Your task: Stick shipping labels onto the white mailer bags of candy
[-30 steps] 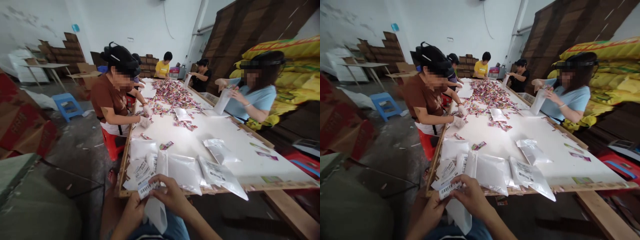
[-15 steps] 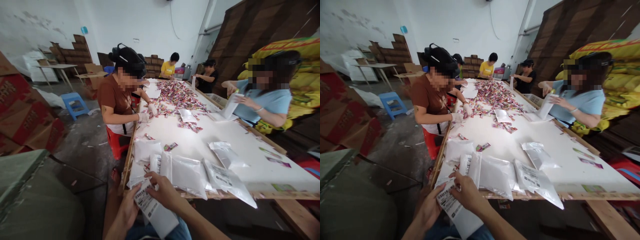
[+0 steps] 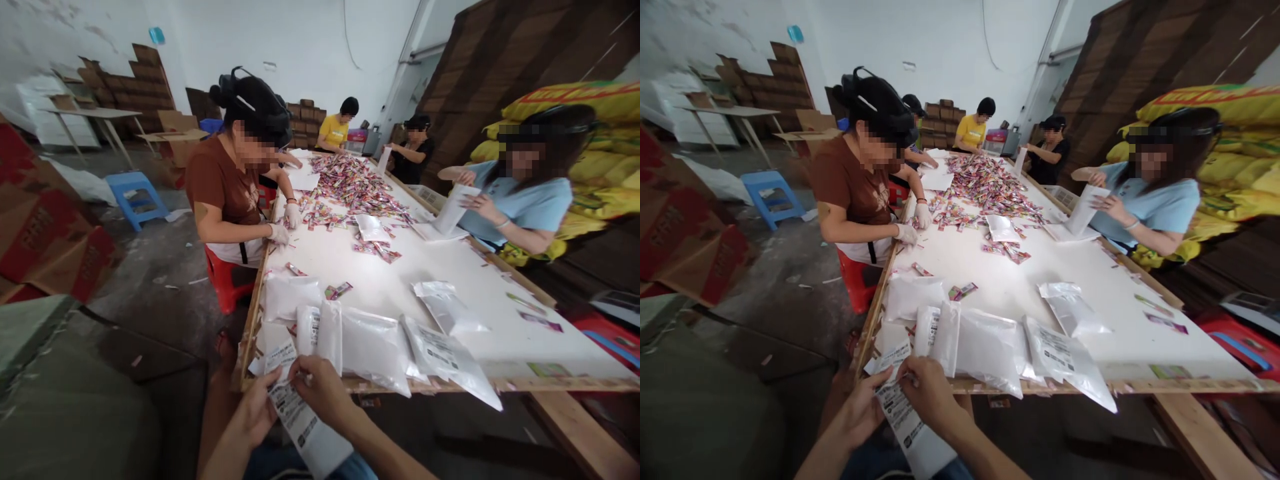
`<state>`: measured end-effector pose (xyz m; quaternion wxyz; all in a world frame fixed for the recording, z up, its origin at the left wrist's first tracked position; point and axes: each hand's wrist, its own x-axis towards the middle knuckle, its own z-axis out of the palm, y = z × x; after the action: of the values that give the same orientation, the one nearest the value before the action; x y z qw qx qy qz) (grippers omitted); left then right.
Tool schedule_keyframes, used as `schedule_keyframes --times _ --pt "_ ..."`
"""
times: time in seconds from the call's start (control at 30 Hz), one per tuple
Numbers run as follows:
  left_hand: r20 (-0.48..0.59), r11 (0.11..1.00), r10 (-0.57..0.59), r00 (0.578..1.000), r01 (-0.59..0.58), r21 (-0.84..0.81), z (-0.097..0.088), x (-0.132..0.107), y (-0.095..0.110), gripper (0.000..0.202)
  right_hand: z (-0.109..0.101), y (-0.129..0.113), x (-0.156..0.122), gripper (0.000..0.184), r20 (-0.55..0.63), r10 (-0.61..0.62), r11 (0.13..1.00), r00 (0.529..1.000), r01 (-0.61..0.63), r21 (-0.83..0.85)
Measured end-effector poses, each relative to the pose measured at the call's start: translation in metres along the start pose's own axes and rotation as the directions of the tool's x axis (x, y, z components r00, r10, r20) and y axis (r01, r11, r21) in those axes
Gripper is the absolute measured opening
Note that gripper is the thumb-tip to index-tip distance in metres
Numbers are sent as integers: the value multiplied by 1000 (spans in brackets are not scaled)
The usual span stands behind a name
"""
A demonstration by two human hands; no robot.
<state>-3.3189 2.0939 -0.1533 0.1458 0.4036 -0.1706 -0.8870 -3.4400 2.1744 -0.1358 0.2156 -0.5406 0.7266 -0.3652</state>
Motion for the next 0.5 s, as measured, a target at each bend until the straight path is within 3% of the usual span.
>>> schedule_keyframes --times 0.13,0.23,0.3,0.33,0.4,0.43,0.5 --pt "-64 1000 -17 998 16 -18 -3 11 -1 29 -3 -5 -7 18 10 -119 993 993 118 4" --pt "-120 998 -2 993 -6 -69 -8 21 1 29 -35 -24 -14 11 24 -178 975 984 173 136" --pt "-143 996 15 990 -27 -86 -11 27 4 29 -71 -34 -13 8 -93 -222 929 971 240 281" --pt "-145 995 33 989 -46 -85 -13 29 5 28 -89 -34 -9 10 -220 -213 901 952 278 333" --pt "-153 991 99 983 -112 -75 -17 33 7 27 -116 -20 3 14 -472 -117 898 874 296 324" --pt "-161 987 131 978 -143 -67 -18 34 7 26 -122 -6 10 17 -532 -69 931 844 247 270" --pt "-162 990 118 980 -128 -53 -21 33 6 26 -119 30 22 20 -520 -10 998 854 41 48"
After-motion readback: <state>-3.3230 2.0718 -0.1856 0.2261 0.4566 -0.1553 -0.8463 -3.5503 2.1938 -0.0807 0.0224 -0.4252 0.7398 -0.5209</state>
